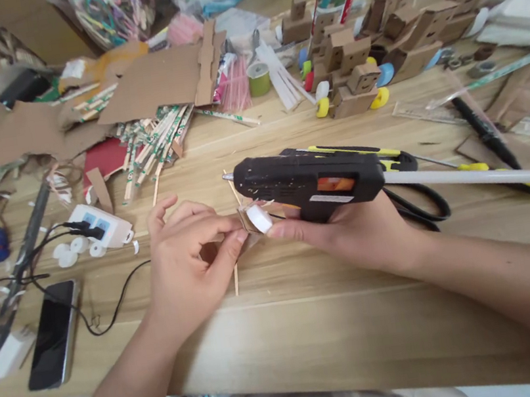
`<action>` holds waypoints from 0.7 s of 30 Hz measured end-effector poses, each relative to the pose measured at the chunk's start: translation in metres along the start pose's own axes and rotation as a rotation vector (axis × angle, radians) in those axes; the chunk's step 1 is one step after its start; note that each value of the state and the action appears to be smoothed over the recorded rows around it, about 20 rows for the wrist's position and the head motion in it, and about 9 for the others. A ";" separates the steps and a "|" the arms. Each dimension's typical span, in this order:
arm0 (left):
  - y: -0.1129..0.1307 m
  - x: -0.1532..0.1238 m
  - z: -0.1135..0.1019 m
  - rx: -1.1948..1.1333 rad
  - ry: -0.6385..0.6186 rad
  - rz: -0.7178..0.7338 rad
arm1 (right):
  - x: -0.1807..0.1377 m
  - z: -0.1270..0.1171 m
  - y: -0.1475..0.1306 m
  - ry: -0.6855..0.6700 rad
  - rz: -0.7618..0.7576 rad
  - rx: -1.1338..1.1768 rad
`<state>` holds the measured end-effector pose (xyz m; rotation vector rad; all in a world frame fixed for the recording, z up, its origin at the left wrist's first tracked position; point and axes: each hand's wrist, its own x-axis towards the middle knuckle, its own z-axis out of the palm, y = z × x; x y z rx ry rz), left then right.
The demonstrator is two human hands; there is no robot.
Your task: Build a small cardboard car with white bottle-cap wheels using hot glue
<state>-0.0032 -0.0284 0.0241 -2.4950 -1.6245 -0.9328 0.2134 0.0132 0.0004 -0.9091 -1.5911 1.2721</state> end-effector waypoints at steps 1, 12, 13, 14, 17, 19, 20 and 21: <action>0.000 0.000 0.001 0.001 0.011 -0.001 | 0.000 0.001 0.000 0.014 -0.006 0.003; 0.005 -0.002 0.003 0.001 0.075 -0.003 | 0.003 0.004 -0.002 0.011 -0.022 0.067; 0.005 -0.002 0.002 0.006 0.079 -0.002 | 0.002 0.004 0.000 0.016 -0.015 0.078; 0.005 -0.001 0.002 0.014 0.078 0.003 | 0.002 0.005 0.002 0.018 -0.003 0.093; 0.006 -0.001 -0.001 0.042 0.058 0.021 | 0.001 0.006 0.004 0.023 0.015 0.133; 0.006 -0.001 -0.002 0.050 0.047 0.024 | 0.001 0.006 0.004 0.023 0.007 0.128; 0.006 -0.001 -0.002 0.050 0.049 0.024 | 0.001 0.006 0.004 0.021 0.005 0.127; 0.006 -0.001 -0.002 0.050 0.054 0.025 | 0.001 0.006 0.003 0.021 0.006 0.130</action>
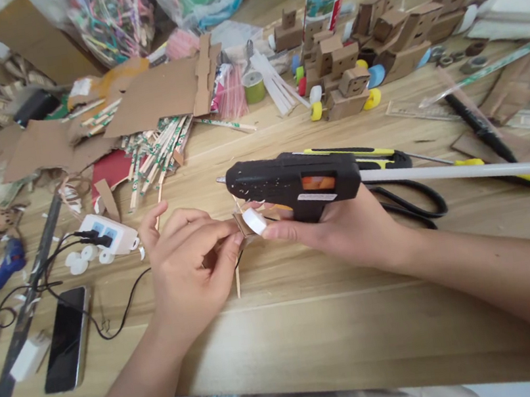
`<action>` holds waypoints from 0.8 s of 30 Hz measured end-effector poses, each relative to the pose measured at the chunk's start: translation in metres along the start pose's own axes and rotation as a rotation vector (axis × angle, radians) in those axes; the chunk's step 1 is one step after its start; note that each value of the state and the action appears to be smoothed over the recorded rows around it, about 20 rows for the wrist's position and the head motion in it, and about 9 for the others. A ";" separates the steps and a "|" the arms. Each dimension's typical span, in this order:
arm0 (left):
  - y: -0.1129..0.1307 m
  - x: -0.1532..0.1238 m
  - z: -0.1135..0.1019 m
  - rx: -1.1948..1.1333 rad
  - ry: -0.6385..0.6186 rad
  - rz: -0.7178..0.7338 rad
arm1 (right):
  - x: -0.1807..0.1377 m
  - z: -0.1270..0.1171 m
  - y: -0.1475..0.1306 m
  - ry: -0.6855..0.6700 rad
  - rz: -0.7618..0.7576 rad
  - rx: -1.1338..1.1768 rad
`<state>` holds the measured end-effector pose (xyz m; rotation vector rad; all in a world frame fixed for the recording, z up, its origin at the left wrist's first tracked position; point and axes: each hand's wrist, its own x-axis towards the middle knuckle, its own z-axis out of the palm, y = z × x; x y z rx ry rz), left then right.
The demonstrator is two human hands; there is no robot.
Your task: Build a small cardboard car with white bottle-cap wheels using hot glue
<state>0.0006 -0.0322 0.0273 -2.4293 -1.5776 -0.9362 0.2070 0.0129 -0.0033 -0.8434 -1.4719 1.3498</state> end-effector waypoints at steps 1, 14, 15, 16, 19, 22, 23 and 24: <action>0.000 0.000 0.000 -0.001 0.007 0.001 | 0.000 0.000 0.000 -0.001 0.005 0.008; -0.009 0.000 0.010 0.008 0.097 0.001 | 0.009 -0.008 -0.010 -0.030 -0.017 -0.081; -0.013 0.000 0.011 0.015 0.111 0.002 | 0.011 -0.012 -0.015 -0.036 0.005 -0.103; -0.016 0.001 0.011 0.023 0.124 0.001 | 0.013 -0.018 -0.020 -0.053 0.041 -0.136; -0.026 0.003 0.012 0.050 0.164 0.002 | 0.021 -0.034 -0.035 -0.201 0.142 -0.235; -0.032 0.004 0.012 0.075 0.192 0.000 | 0.027 -0.043 -0.044 -0.389 0.199 -0.263; -0.033 0.004 0.011 0.082 0.199 0.002 | 0.029 -0.044 -0.044 -0.420 0.210 -0.262; -0.033 0.004 0.011 0.089 0.204 0.003 | 0.030 -0.044 -0.042 -0.435 0.221 -0.261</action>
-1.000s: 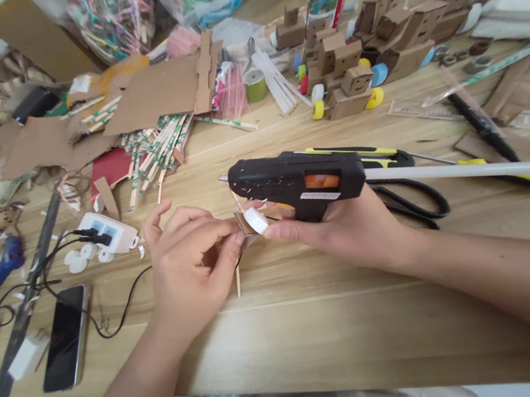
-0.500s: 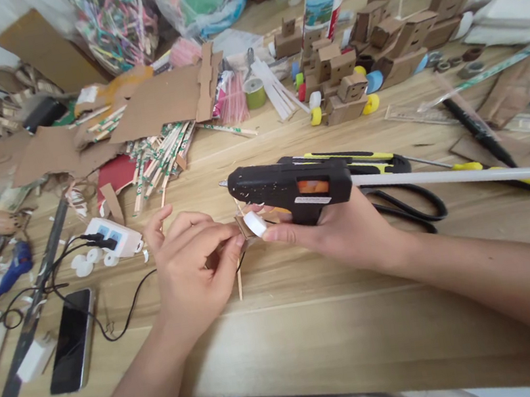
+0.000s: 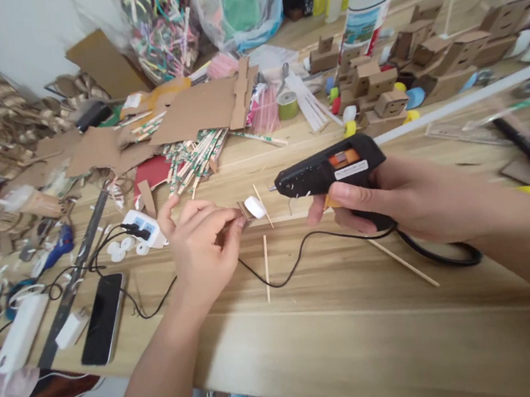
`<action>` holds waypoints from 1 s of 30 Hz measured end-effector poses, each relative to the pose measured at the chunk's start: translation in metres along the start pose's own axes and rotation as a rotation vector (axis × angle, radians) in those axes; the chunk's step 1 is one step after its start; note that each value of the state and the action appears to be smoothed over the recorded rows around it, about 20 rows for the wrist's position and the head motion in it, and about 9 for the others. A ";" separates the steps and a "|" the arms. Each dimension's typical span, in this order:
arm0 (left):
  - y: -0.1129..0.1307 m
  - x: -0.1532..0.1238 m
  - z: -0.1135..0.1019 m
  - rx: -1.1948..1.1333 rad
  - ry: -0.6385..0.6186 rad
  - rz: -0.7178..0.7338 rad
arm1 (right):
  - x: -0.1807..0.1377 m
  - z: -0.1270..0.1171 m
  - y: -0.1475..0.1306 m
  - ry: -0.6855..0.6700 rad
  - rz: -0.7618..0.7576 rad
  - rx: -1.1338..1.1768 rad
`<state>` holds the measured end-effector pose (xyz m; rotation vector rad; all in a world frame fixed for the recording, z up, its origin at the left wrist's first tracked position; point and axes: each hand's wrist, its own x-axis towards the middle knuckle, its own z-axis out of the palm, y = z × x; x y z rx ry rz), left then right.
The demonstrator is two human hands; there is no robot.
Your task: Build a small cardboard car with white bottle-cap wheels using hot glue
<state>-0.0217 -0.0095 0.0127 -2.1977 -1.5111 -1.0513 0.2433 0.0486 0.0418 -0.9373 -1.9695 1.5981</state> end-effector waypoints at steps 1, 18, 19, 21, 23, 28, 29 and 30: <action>0.000 0.000 -0.001 0.007 0.004 0.002 | 0.001 0.001 0.002 -0.001 0.012 0.001; 0.006 0.002 -0.006 0.032 0.015 0.051 | 0.002 0.023 0.004 0.067 0.057 0.040; 0.006 0.002 -0.006 0.032 0.014 0.053 | 0.003 0.023 0.004 0.073 0.056 0.038; 0.006 0.002 -0.006 0.029 0.014 0.053 | 0.003 0.024 0.004 0.079 0.052 0.038; 0.006 0.001 -0.007 0.023 0.017 0.051 | 0.002 0.025 0.004 0.079 0.052 0.041; 0.006 0.000 -0.006 0.023 0.008 0.026 | 0.001 0.024 0.005 0.069 0.062 0.028; 0.006 0.000 -0.006 0.023 0.011 0.019 | 0.001 0.024 0.005 0.069 0.061 0.026; 0.007 0.000 -0.006 0.023 0.015 0.011 | 0.001 0.024 0.005 0.068 0.058 0.025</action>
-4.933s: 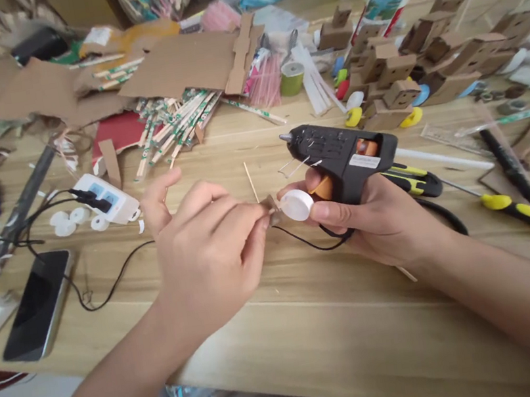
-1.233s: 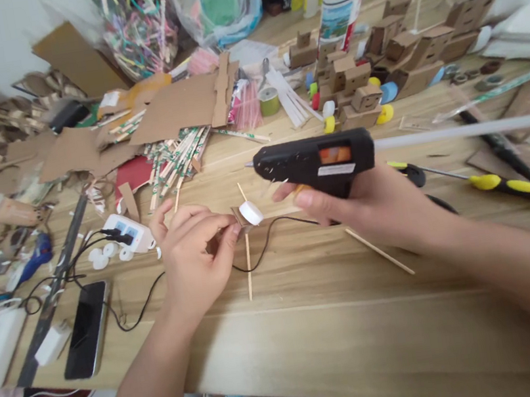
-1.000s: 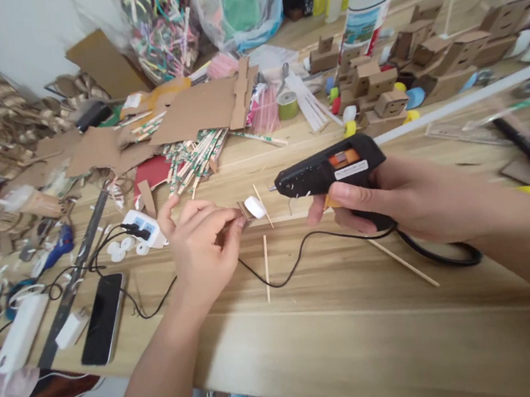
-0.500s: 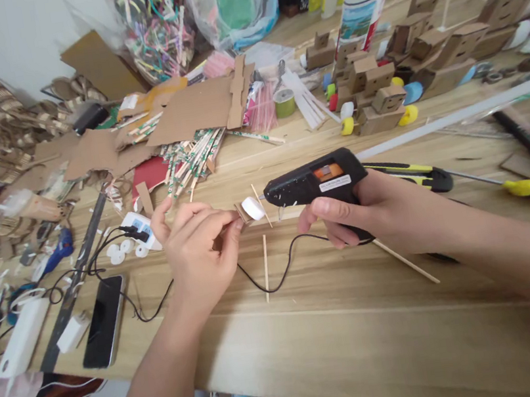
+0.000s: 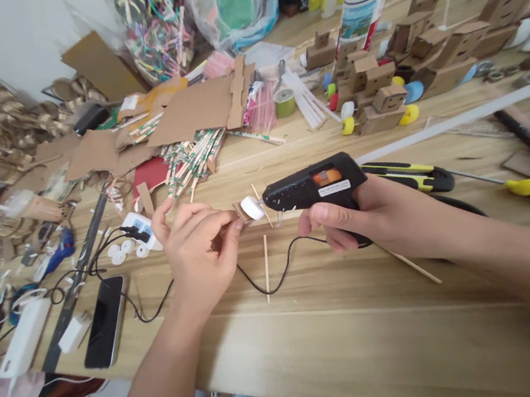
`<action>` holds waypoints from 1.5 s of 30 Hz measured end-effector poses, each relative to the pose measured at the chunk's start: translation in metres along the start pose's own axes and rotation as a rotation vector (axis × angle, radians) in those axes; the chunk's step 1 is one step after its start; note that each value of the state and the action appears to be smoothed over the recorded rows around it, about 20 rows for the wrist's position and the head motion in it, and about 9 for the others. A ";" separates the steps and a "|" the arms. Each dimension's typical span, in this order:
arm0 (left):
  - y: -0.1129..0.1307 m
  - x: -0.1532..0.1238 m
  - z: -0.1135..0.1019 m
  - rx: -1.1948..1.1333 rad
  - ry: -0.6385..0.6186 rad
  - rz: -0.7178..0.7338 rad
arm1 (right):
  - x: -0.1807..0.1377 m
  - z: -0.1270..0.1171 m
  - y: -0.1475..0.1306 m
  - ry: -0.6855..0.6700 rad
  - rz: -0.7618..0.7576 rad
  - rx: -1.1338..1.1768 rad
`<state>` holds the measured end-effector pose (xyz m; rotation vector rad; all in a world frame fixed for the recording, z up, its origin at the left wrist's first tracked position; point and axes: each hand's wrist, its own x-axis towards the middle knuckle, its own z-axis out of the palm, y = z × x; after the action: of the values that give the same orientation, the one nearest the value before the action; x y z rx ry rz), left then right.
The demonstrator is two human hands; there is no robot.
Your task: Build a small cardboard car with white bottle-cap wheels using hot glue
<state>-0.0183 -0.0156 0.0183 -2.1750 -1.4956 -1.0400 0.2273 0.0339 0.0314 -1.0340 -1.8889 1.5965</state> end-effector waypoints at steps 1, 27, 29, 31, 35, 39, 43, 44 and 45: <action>0.000 0.000 0.000 -0.001 0.004 -0.007 | 0.000 0.000 0.000 -0.002 -0.004 -0.001; -0.007 0.000 0.001 -0.110 0.035 -0.020 | 0.000 -0.002 -0.001 -0.046 -0.020 0.038; -0.007 0.000 0.002 -0.110 0.036 -0.019 | -0.002 -0.003 -0.004 -0.042 -0.024 0.037; -0.008 0.000 0.001 -0.105 0.030 -0.031 | -0.002 -0.003 -0.005 -0.035 -0.027 0.034; -0.008 0.000 0.001 -0.123 0.030 -0.047 | -0.003 -0.003 -0.005 -0.034 -0.025 0.046; -0.008 0.000 0.000 -0.143 0.030 -0.070 | -0.004 -0.003 -0.003 -0.038 -0.034 0.042; -0.008 0.001 0.000 -0.152 0.035 -0.093 | -0.002 0.000 0.004 -0.011 -0.065 0.075; -0.008 0.001 0.000 -0.157 0.037 -0.091 | -0.001 0.001 0.006 -0.011 -0.069 0.086; -0.008 0.001 0.000 -0.163 0.038 -0.088 | 0.000 0.001 0.009 -0.013 -0.076 0.098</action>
<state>-0.0258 -0.0116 0.0180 -2.1998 -1.5516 -1.2661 0.2287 0.0332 0.0226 -0.9022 -1.8167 1.6381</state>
